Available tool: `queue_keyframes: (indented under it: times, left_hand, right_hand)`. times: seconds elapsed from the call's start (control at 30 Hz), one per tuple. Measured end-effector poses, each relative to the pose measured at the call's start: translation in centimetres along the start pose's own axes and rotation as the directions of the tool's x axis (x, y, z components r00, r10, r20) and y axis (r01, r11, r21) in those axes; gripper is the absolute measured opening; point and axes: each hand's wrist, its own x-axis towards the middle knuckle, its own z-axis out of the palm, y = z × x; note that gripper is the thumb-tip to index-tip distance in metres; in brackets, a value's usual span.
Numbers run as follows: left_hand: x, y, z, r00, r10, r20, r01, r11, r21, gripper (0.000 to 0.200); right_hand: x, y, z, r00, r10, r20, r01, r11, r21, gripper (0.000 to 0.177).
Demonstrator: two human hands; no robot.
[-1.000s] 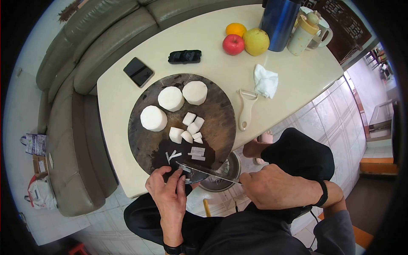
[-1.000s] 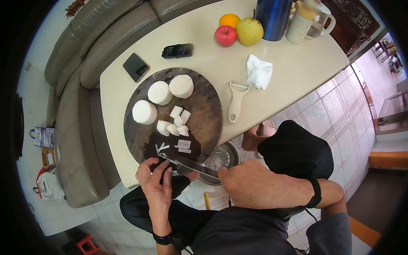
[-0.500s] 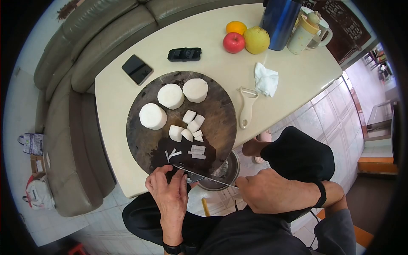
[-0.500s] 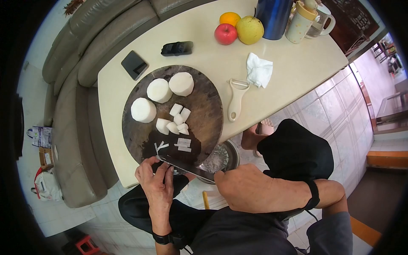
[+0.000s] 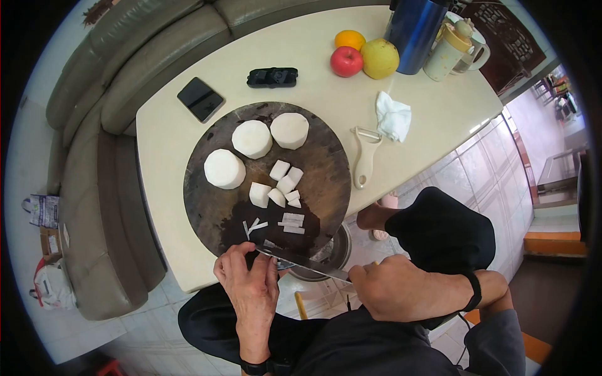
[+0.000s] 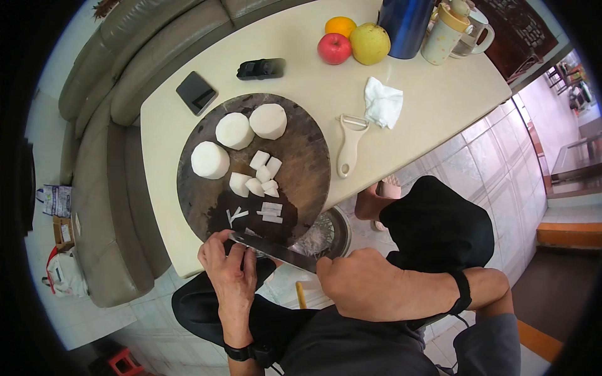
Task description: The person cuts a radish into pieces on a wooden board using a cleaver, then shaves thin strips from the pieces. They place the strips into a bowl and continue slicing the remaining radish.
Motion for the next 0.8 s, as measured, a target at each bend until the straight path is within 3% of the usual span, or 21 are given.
queue_keyframes:
  times: [0.13,0.33,0.4,0.53,0.6,0.8]
  left_hand:
    - [-0.2,-0.2,-0.1,1.0,-0.002,0.029,0.002,1.0,-0.005,0.025]
    - [-0.5,0.0,0.0,1.0,0.02,0.018,-0.02,1.0,0.006,0.026]
    - [-0.6,-0.2,0.0,1.0,0.018,0.008,-0.018,1.0,0.015,0.026]
    - [-0.6,0.3,-0.1,1.0,-0.011,0.008,0.011,1.0,-0.018,0.022]
    - [-0.6,0.4,0.0,1.0,-0.008,-0.015,0.007,0.999,-0.032,0.021]
    - [-0.8,0.3,0.0,1.0,-0.02,-0.007,0.02,0.999,-0.051,0.022]
  right_hand:
    - [0.6,-0.6,0.6,1.0,0.004,0.01,-0.003,0.998,-0.06,0.023]
    - [1.7,-1.2,1.8,0.985,-0.101,-0.138,0.082,0.987,-0.135,0.023]
    - [1.4,-0.8,1.4,0.998,-0.056,-0.031,0.054,0.996,-0.073,0.021]
    - [0.5,0.0,0.2,0.999,-0.041,-0.033,0.04,0.999,-0.032,0.019]
    - [0.6,0.0,-0.2,0.997,0.051,0.055,-0.051,0.999,0.002,0.025]
    - [0.2,0.6,-0.1,0.999,0.022,0.032,-0.025,0.997,0.077,0.023]
